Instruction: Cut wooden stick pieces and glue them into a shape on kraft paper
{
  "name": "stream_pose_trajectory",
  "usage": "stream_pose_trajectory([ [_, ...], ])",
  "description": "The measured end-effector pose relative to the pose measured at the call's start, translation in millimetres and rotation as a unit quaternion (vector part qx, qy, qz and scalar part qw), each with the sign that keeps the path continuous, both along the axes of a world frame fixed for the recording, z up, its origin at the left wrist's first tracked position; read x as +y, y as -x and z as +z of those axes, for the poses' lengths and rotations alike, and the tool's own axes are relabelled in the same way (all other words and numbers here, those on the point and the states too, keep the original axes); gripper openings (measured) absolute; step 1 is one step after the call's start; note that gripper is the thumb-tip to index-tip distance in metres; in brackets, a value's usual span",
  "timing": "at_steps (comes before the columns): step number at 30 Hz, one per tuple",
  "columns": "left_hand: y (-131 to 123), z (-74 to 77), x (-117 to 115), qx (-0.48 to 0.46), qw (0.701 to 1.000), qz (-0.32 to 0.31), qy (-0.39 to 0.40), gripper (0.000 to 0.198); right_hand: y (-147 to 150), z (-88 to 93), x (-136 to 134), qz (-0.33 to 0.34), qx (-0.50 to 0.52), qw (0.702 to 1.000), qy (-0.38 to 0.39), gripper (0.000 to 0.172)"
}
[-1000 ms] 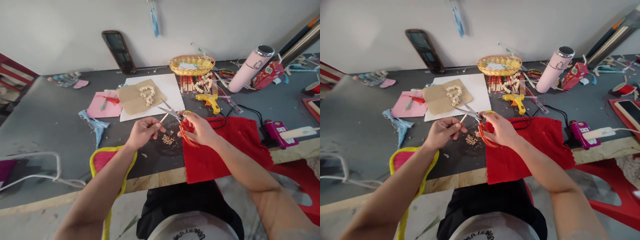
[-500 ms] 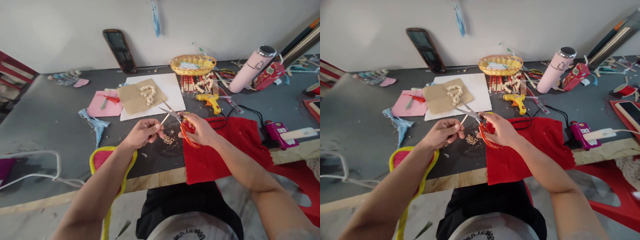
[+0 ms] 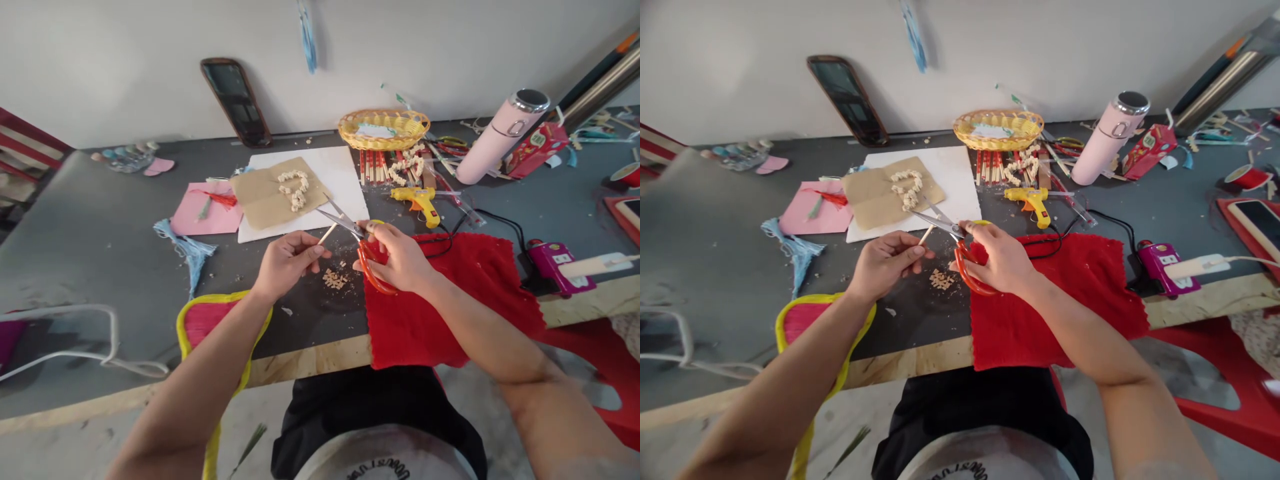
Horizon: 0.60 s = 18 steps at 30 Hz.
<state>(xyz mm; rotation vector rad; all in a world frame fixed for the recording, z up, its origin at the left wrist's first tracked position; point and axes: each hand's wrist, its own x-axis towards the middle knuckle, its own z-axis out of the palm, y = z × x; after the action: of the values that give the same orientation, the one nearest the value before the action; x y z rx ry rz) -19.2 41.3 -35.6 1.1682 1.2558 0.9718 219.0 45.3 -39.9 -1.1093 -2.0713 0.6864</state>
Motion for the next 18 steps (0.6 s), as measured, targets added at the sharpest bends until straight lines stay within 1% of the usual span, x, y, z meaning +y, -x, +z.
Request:
stream_pose_trajectory([
  [5,1.8,-1.1,-0.1,0.017,0.999,-0.03,-0.009,0.027,-1.2,0.1,0.9,0.015,-0.01,1.0,-0.005,0.067],
  [12,6.2,-2.5,0.6,0.016,0.999,-0.047,0.001,0.026,-1.5,-1.3,1.8,0.034,0.0,0.999,0.004,0.067],
  [18,7.4,-4.3,0.9,0.008,0.998,-0.058,-0.01,0.024,-1.8,1.5,0.0,0.022,-0.008,1.0,0.007,0.063],
])
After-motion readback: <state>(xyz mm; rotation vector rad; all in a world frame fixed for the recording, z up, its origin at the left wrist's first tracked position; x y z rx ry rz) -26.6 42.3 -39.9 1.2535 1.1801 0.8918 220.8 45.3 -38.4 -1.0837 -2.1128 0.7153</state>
